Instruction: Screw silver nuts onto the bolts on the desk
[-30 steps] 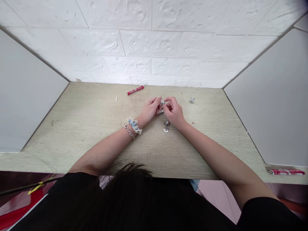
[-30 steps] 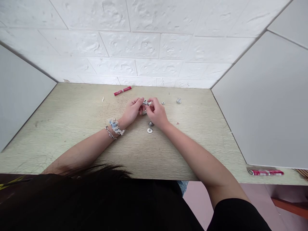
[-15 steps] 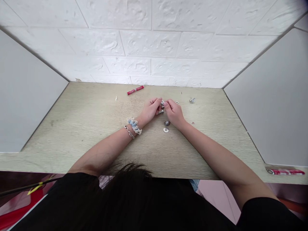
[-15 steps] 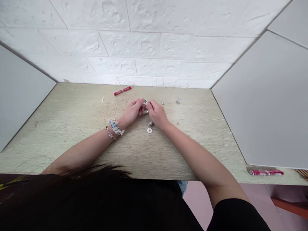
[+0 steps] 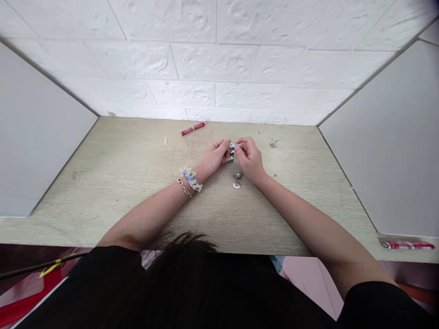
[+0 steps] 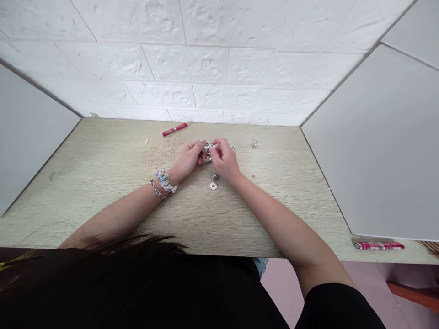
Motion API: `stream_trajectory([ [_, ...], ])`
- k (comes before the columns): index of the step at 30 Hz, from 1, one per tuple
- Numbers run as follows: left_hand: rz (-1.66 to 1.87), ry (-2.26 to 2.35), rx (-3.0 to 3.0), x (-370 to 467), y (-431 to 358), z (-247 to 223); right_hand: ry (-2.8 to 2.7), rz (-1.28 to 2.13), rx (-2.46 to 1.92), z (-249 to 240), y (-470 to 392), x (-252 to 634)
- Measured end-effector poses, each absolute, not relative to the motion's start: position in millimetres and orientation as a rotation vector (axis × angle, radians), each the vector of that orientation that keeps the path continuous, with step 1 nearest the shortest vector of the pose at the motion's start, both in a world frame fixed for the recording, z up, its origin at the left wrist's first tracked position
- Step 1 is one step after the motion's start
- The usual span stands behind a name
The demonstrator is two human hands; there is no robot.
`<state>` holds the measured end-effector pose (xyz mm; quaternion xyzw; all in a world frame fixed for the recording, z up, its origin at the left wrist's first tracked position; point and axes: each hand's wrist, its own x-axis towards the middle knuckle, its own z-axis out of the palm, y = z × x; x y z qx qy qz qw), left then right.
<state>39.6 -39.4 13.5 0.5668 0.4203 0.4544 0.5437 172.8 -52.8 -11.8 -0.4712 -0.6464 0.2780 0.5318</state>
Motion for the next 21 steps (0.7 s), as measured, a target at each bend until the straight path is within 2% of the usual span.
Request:
stream_trajectory([
  [9,1.113,0.967,1.342,38.1,-35.4,8.0,-1.585,0.717,-1.119,-17.4,-48.8,171.4],
  [21,1.106,1.006,1.364,38.2,-37.2,9.8,-1.709,0.561,-1.132,-11.5,-51.3,174.3],
])
